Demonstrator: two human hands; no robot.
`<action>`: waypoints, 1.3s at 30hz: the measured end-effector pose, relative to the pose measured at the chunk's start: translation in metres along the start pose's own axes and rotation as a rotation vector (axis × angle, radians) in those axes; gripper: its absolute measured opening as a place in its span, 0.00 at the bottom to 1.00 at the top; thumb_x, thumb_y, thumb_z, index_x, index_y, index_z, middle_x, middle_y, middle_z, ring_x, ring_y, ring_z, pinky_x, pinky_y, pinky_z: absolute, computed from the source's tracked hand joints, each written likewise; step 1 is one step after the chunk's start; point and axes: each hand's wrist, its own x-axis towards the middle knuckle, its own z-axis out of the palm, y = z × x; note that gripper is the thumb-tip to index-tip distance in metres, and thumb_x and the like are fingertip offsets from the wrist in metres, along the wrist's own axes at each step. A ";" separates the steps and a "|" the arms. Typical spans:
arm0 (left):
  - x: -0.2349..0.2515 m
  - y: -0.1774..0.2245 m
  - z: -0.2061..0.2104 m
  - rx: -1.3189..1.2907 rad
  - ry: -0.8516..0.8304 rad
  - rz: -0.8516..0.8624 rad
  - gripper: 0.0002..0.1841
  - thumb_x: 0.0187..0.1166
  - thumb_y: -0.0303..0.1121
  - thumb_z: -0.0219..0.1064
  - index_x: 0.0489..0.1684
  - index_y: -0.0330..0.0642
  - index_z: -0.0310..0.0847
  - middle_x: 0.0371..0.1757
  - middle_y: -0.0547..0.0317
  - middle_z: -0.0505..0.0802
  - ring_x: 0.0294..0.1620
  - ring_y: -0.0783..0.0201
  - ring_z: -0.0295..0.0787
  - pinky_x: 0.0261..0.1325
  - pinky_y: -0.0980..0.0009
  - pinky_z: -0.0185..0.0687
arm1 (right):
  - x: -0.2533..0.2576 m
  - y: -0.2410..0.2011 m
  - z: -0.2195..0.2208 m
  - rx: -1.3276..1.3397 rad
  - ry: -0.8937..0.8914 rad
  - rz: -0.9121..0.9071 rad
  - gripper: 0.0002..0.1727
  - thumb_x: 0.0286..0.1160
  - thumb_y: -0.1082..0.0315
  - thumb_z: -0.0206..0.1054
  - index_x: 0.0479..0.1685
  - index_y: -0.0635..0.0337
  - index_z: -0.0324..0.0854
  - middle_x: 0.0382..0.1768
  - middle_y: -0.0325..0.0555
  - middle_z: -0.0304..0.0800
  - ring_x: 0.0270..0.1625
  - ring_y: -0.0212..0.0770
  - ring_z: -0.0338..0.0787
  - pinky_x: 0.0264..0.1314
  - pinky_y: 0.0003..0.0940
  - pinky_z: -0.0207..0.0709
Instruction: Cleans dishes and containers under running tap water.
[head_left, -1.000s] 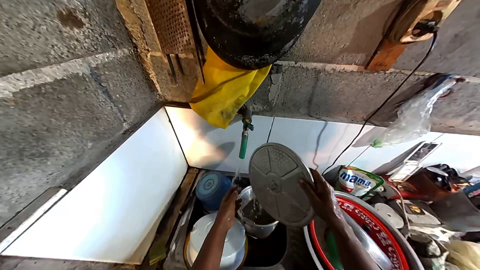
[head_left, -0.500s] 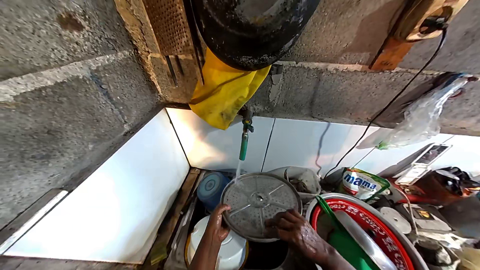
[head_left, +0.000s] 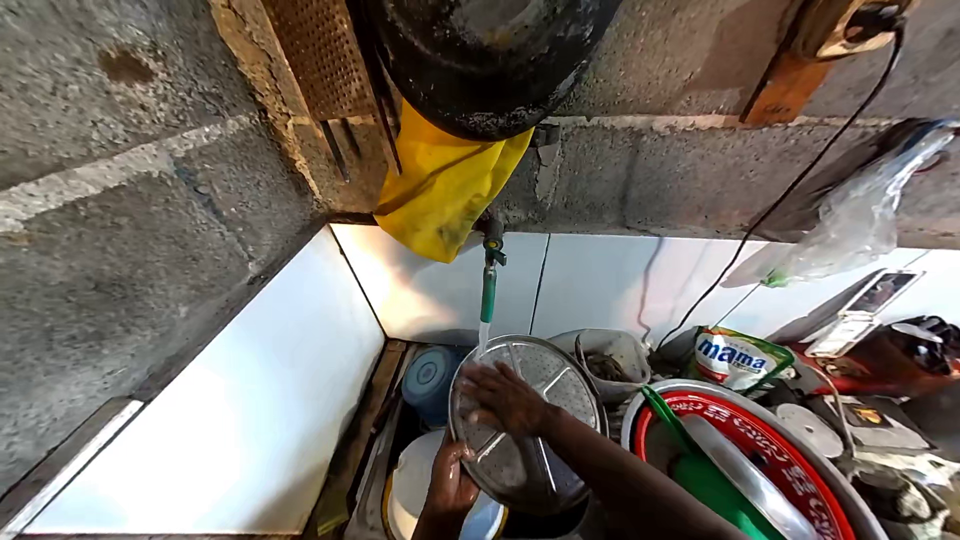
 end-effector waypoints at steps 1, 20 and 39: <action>-0.003 0.001 -0.001 0.009 0.016 0.018 0.31 0.58 0.13 0.46 0.67 0.43 0.63 0.43 0.59 0.92 0.39 0.69 0.93 0.40 0.69 0.92 | 0.005 0.010 -0.002 -0.016 0.031 0.022 0.34 0.91 0.41 0.43 0.91 0.46 0.65 0.91 0.48 0.62 0.94 0.58 0.56 0.92 0.69 0.38; 0.021 0.001 0.012 -0.155 -0.022 0.019 0.22 0.96 0.40 0.36 0.72 0.40 0.70 0.52 0.51 0.94 0.52 0.61 0.94 0.54 0.62 0.92 | -0.024 -0.030 0.011 -0.095 0.121 0.277 0.33 0.92 0.43 0.41 0.90 0.46 0.66 0.91 0.42 0.62 0.94 0.57 0.56 0.91 0.69 0.41; 0.026 0.006 0.013 -0.146 -0.162 -0.059 0.22 0.95 0.40 0.35 0.67 0.40 0.74 0.51 0.50 0.95 0.53 0.58 0.95 0.56 0.60 0.92 | 0.015 -0.030 -0.034 0.098 0.147 0.094 0.13 0.81 0.66 0.65 0.49 0.65 0.92 0.52 0.61 0.93 0.61 0.61 0.90 0.67 0.52 0.82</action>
